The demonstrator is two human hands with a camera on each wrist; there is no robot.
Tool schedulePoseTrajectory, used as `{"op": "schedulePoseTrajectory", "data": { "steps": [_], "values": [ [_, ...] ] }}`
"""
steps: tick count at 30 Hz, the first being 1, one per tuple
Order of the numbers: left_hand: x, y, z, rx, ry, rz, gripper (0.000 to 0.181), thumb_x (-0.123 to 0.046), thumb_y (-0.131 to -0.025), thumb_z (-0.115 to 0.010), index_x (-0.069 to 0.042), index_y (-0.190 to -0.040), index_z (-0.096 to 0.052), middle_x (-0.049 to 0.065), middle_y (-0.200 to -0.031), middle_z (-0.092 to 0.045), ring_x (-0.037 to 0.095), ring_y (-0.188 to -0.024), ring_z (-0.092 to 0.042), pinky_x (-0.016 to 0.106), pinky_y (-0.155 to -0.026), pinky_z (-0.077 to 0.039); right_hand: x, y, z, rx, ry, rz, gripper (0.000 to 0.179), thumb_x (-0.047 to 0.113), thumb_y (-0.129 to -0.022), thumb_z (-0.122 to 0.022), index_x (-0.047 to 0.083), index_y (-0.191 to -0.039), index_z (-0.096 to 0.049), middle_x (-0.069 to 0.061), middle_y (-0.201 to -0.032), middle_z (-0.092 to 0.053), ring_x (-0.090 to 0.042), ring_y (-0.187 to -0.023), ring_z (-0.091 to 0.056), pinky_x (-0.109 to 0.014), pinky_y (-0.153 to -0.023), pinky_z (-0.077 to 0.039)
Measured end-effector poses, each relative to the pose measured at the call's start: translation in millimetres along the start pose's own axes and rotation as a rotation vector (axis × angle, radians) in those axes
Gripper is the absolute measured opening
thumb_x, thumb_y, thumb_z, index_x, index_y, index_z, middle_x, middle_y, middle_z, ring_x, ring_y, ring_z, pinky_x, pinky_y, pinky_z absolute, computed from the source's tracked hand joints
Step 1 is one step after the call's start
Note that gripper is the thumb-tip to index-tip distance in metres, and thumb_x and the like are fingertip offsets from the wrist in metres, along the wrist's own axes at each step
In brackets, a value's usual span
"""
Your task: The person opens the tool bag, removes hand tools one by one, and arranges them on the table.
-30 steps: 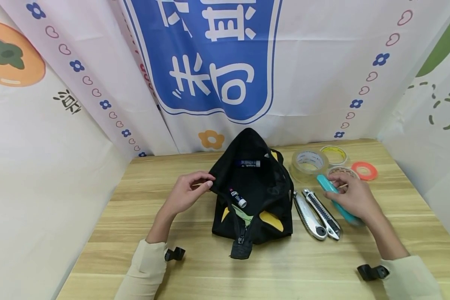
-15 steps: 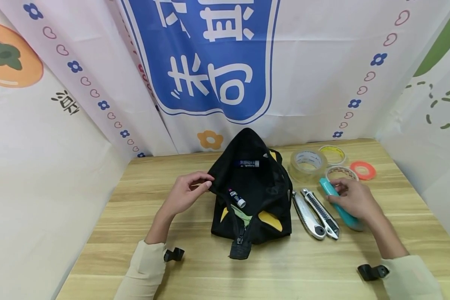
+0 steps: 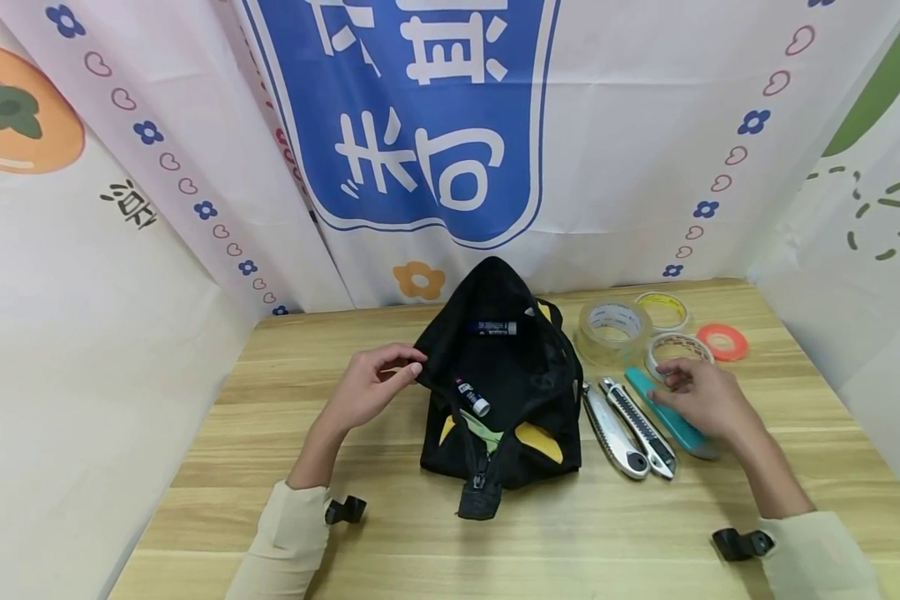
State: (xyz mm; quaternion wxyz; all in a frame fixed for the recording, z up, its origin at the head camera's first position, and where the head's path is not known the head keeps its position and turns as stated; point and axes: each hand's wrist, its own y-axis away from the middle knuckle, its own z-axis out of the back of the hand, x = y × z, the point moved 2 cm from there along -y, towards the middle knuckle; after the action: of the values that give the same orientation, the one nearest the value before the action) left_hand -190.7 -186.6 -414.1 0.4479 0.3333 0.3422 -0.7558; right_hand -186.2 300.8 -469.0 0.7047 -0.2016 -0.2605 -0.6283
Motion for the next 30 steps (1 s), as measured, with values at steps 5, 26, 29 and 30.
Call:
{"op": "schedulePoseTrajectory", "data": {
  "steps": [5,26,29,30],
  "values": [
    [1.0,0.7,0.8,-0.001,0.0,0.001,0.021,-0.024,-0.107,-0.068,-0.011,-0.121,-0.078,0.009,-0.129,-0.076,0.021,-0.102,-0.075,0.031,-0.088,-0.066,11.0,-1.9,4.9,-0.027,-0.031,0.026,0.049,0.029,-0.102,-0.075,-0.007,-0.134,-0.066,-0.024,-0.114,-0.075,-0.04,-0.101,-0.075,-0.018,-0.071,-0.055],
    [-0.6,0.7,-0.6,-0.002,0.017,-0.001,0.022,-0.024,-0.107,-0.068,-0.01,-0.121,-0.078,0.009,-0.128,-0.076,0.02,-0.103,-0.075,0.031,-0.087,-0.066,136.2,-34.4,16.3,-0.074,-0.139,0.229,0.042,0.034,-0.102,-0.076,0.008,-0.134,-0.071,-0.015,-0.12,-0.076,-0.029,-0.108,-0.07,-0.019,-0.081,-0.056],
    [-0.2,0.3,-1.2,-0.003,0.017,-0.009,0.022,-0.024,-0.108,-0.068,-0.01,-0.121,-0.078,0.009,-0.127,-0.076,0.02,-0.102,-0.075,0.029,-0.086,-0.066,154.3,-39.9,15.5,-0.055,-0.144,0.257,0.043,0.032,-0.102,-0.076,0.007,-0.135,-0.07,-0.017,-0.125,-0.074,-0.029,-0.109,-0.071,-0.032,-0.091,-0.06],
    [0.0,0.1,-1.4,-0.005,0.017,-0.011,0.021,-0.024,-0.108,-0.068,-0.01,-0.121,-0.078,0.009,-0.127,-0.076,0.019,-0.102,-0.075,0.029,-0.086,-0.066,159.7,-41.6,15.0,-0.046,-0.144,0.268,0.043,0.031,-0.102,-0.076,0.006,-0.136,-0.07,-0.018,-0.126,-0.074,-0.03,-0.11,-0.071,-0.038,-0.093,-0.061]
  ]
}}
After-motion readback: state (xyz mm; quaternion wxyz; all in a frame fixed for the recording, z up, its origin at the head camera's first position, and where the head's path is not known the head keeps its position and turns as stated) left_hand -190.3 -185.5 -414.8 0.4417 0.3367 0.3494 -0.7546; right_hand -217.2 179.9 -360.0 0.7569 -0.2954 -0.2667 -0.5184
